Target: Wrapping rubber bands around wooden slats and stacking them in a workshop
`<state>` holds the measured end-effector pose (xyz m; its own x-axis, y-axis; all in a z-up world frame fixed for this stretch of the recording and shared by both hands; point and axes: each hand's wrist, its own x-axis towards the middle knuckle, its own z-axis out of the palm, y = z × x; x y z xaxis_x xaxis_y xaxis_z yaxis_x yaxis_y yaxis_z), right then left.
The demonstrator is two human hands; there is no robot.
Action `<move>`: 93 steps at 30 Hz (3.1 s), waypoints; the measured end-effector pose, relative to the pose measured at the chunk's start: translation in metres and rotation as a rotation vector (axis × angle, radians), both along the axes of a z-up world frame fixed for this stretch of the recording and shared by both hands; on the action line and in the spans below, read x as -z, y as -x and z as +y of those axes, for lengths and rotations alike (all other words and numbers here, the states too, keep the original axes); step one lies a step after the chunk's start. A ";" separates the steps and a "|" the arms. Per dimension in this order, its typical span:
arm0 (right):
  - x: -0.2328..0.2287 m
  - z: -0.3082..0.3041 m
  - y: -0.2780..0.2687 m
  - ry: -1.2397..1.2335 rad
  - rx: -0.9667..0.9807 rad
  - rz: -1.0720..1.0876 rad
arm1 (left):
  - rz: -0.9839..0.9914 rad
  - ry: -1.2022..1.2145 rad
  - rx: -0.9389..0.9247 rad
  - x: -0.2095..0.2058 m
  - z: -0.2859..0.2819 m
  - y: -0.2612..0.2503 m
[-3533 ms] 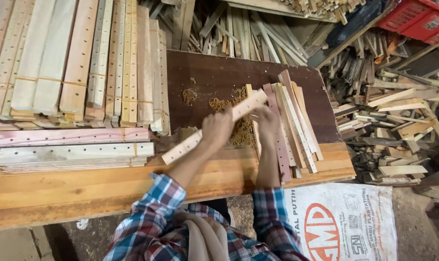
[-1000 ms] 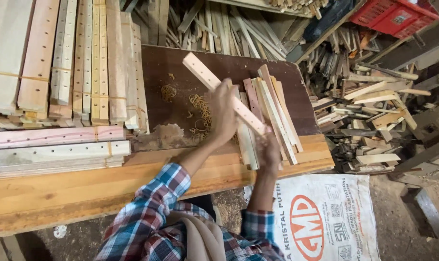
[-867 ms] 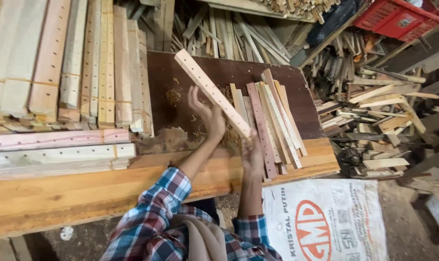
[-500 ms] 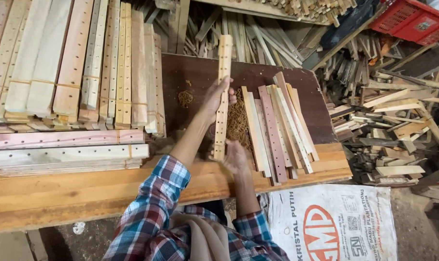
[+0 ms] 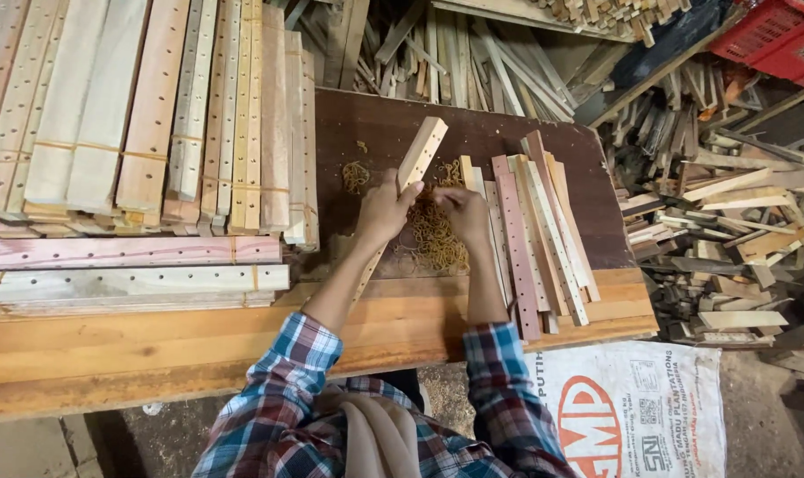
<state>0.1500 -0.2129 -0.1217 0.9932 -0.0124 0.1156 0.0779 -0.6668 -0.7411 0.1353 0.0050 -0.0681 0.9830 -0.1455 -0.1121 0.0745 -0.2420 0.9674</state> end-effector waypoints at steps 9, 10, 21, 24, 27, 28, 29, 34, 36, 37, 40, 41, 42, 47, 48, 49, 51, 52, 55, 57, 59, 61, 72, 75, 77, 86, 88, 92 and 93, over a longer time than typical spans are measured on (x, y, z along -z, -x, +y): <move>-0.045 0.035 0.004 -0.018 -0.042 -0.108 | 0.058 -0.243 0.052 -0.055 0.007 0.012; -0.057 0.039 0.014 -0.147 -0.081 -0.033 | 0.050 -0.239 0.068 -0.047 0.004 0.011; -0.021 0.012 0.009 -1.290 -0.176 0.255 | -0.006 -0.272 0.080 -0.073 0.006 0.013; -0.003 0.001 0.004 -1.583 -0.285 0.214 | 0.012 -0.258 0.065 -0.070 0.007 0.011; -0.023 0.006 -0.002 -1.608 -0.200 0.359 | 0.047 -0.278 0.151 -0.065 -0.006 0.007; -0.059 0.021 0.010 -1.323 0.006 0.228 | -0.055 -0.328 0.152 -0.062 -0.008 0.014; -0.095 0.037 0.020 -1.025 0.194 0.106 | -0.159 -0.376 0.153 -0.058 -0.009 0.021; -0.072 -0.034 -0.008 -0.758 0.050 -0.022 | -0.253 -0.540 0.235 -0.031 -0.035 0.042; -0.070 -0.043 -0.004 -0.616 0.010 -0.008 | -0.300 -0.571 0.279 -0.025 -0.040 0.049; -0.069 -0.045 0.004 -0.484 -0.096 0.158 | -0.310 -0.559 0.266 -0.025 -0.039 0.051; -0.078 -0.038 0.047 -0.406 -0.357 0.334 | -0.293 -0.525 0.211 -0.053 -0.029 0.052; -0.082 -0.034 0.066 -0.466 -0.510 0.367 | -0.247 -0.502 0.175 -0.065 -0.025 0.054; -0.068 -0.033 0.086 -0.457 -0.516 0.369 | -0.247 -0.495 0.167 -0.064 -0.026 0.054; -0.072 -0.007 0.120 -2.300 -0.512 -0.098 | -0.242 -0.453 0.275 -0.057 -0.048 0.074; -0.069 -0.013 0.120 -2.299 -0.498 -0.102 | -0.236 -0.449 0.284 -0.050 -0.052 0.082; -0.066 -0.020 0.121 -1.917 -0.095 -0.039 | -0.295 -0.447 0.351 -0.043 -0.057 0.089; -0.093 -0.026 0.115 -1.511 0.248 0.008 | -0.371 -0.456 0.417 -0.035 -0.060 0.093; -0.121 -0.028 0.118 -1.143 0.198 0.085 | -0.428 -0.457 0.463 -0.031 -0.060 0.097; -0.123 -0.068 0.123 -0.635 0.052 0.185 | -0.493 -0.442 0.528 -0.027 -0.059 0.107; -0.111 -0.094 0.125 -0.497 -0.030 0.209 | -0.502 -0.423 0.557 -0.028 -0.057 0.109; -0.111 -0.107 0.132 -0.279 -0.272 0.204 | -0.546 -0.403 0.606 -0.031 -0.053 0.110; -0.132 -0.090 0.157 -0.150 -0.247 0.265 | -0.591 -0.447 0.643 -0.039 -0.048 0.120; -0.189 0.042 0.159 0.061 -0.121 0.110 | -1.127 -0.867 0.459 -0.134 0.042 0.070; -0.215 0.132 0.139 -0.089 -0.136 -0.118 | -0.922 -0.471 0.321 -0.202 0.118 0.072; -0.233 0.186 0.117 -0.321 -0.248 -0.242 | -0.584 0.122 0.101 -0.245 0.169 0.081; -0.248 0.407 0.051 -0.356 -0.340 -0.100 | -0.096 0.117 -0.161 -0.245 0.333 0.022; -0.261 0.423 0.060 -0.274 -0.337 -0.031 | -0.035 0.006 -0.211 -0.248 0.344 0.033; -0.269 0.435 0.062 0.042 -0.339 -0.064 | 0.050 0.090 -0.212 -0.230 0.366 0.024; -0.270 0.436 0.065 0.038 -0.327 -0.056 | 0.059 0.086 -0.200 -0.234 0.365 0.026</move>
<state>0.0855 0.2236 0.1479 0.9359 0.3116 0.1642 0.3323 -0.6265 -0.7050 0.1089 0.3701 0.1661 0.9853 0.0407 -0.1660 0.1700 -0.1339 0.9763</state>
